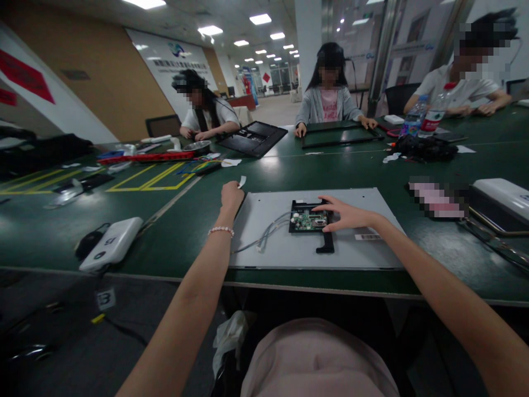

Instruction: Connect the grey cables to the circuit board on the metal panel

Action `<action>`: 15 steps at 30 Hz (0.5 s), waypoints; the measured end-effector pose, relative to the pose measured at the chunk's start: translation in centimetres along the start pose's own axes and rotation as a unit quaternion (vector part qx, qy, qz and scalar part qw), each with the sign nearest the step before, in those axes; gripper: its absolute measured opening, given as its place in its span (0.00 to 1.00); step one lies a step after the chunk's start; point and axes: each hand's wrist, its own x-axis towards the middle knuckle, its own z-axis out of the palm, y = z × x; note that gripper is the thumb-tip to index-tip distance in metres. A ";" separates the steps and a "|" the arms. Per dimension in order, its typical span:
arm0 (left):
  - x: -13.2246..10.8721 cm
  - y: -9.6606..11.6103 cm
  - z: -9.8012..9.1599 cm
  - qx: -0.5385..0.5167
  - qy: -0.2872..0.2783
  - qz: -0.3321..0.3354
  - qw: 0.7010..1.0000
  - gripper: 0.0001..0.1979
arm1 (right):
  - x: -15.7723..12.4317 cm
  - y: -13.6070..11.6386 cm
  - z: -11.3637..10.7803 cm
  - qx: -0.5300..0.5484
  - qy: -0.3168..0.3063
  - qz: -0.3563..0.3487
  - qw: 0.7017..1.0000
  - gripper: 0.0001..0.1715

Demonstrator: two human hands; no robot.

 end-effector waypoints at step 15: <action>-0.8 5.9 -2.4 -0.472 -0.104 0.146 0.863 0.08 | 0.1 0.6 0.3 -0.001 0.011 -0.009 1.000 0.51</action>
